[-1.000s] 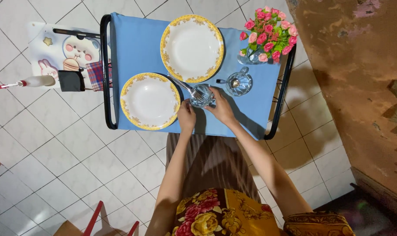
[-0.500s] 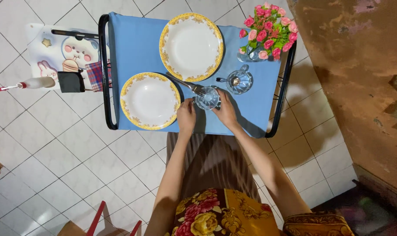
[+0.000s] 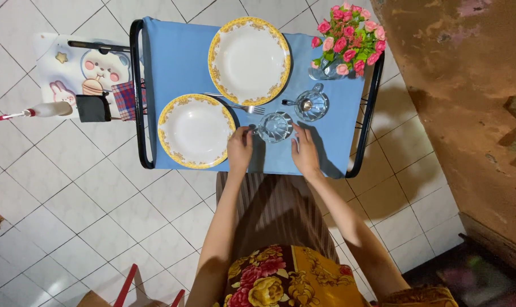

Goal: Setting a small table with plates, glasses, cutlery, and a vase of flowers

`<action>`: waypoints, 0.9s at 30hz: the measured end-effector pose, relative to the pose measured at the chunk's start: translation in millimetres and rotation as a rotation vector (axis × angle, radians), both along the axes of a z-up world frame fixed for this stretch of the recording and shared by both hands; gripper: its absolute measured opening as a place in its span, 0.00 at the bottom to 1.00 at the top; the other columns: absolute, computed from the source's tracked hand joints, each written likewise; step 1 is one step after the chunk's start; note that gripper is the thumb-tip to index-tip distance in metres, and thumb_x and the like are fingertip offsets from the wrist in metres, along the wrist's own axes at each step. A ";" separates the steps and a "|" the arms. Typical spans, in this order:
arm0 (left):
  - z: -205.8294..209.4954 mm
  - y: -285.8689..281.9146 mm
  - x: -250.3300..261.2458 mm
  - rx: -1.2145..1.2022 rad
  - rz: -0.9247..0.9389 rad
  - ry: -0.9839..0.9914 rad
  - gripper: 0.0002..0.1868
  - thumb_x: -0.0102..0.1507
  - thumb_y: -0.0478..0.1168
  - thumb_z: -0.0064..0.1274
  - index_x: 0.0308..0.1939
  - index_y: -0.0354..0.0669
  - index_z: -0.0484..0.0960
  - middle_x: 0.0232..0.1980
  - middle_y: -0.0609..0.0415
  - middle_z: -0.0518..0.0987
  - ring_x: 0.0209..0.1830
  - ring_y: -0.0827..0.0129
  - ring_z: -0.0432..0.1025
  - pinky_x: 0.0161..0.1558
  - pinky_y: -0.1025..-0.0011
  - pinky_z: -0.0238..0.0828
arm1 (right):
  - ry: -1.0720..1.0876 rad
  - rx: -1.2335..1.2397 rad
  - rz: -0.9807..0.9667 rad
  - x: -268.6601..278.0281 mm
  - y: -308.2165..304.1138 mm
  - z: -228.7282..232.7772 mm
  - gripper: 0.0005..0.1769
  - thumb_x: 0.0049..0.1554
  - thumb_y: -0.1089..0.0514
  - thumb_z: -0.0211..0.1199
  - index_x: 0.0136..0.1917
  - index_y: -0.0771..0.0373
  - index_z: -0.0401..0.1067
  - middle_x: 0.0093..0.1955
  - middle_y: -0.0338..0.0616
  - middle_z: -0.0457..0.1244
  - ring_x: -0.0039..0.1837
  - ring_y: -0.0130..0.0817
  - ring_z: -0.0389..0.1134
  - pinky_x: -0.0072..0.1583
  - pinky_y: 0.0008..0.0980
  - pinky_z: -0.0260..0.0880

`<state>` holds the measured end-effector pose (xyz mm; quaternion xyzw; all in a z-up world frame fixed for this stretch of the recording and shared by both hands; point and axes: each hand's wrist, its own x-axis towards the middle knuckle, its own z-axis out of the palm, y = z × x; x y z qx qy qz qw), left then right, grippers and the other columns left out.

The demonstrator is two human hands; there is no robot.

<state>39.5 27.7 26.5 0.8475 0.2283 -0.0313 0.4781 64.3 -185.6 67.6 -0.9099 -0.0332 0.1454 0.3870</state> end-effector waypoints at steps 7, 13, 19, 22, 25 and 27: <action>32.9 54.1 40.2 0.239 0.044 -0.293 0.06 0.67 0.34 0.53 0.46 0.35 0.81 0.43 0.43 0.79 0.43 0.49 0.74 0.48 0.56 0.71 | -0.176 0.022 -0.016 27.2 34.1 46.9 0.12 0.62 0.64 0.62 0.59 0.61 0.75 0.53 0.50 0.68 0.55 0.50 0.71 0.56 0.42 0.71; 6.0 95.9 89.7 0.027 0.218 -0.169 0.13 0.68 0.36 0.53 0.54 0.32 0.80 0.46 0.43 0.81 0.41 0.56 0.77 0.45 0.62 0.75 | -0.153 0.249 -0.075 83.6 69.3 40.7 0.09 0.63 0.67 0.60 0.56 0.64 0.76 0.51 0.49 0.69 0.50 0.40 0.73 0.49 0.33 0.76; -39.6 114.5 114.1 0.279 0.042 -0.151 0.14 0.64 0.35 0.57 0.53 0.33 0.81 0.53 0.43 0.79 0.53 0.48 0.72 0.55 0.57 0.70 | -0.159 0.162 -0.027 128.4 81.0 53.7 0.08 0.62 0.66 0.61 0.54 0.64 0.77 0.50 0.49 0.69 0.49 0.40 0.73 0.44 0.33 0.74; -34.7 113.8 119.4 0.359 -0.058 0.034 0.09 0.62 0.34 0.56 0.46 0.43 0.84 0.52 0.49 0.79 0.57 0.52 0.70 0.60 0.48 0.61 | -0.171 0.119 0.055 137.9 90.1 62.3 0.07 0.61 0.65 0.63 0.53 0.63 0.78 0.48 0.48 0.69 0.46 0.39 0.72 0.45 0.35 0.72; -51.4 119.7 116.6 0.445 -0.145 0.140 0.07 0.61 0.37 0.57 0.44 0.47 0.84 0.54 0.51 0.77 0.59 0.55 0.68 0.64 0.43 0.54 | -0.296 0.017 0.224 138.8 107.0 70.5 0.07 0.56 0.63 0.66 0.49 0.59 0.79 0.46 0.47 0.68 0.44 0.42 0.71 0.46 0.39 0.71; -62.6 123.6 110.1 0.572 -0.183 0.151 0.11 0.62 0.36 0.57 0.48 0.47 0.84 0.52 0.51 0.77 0.57 0.57 0.69 0.68 0.34 0.48 | -0.364 -0.062 0.342 132.5 116.6 63.8 0.05 0.52 0.59 0.68 0.45 0.58 0.80 0.43 0.45 0.69 0.44 0.45 0.71 0.48 0.42 0.71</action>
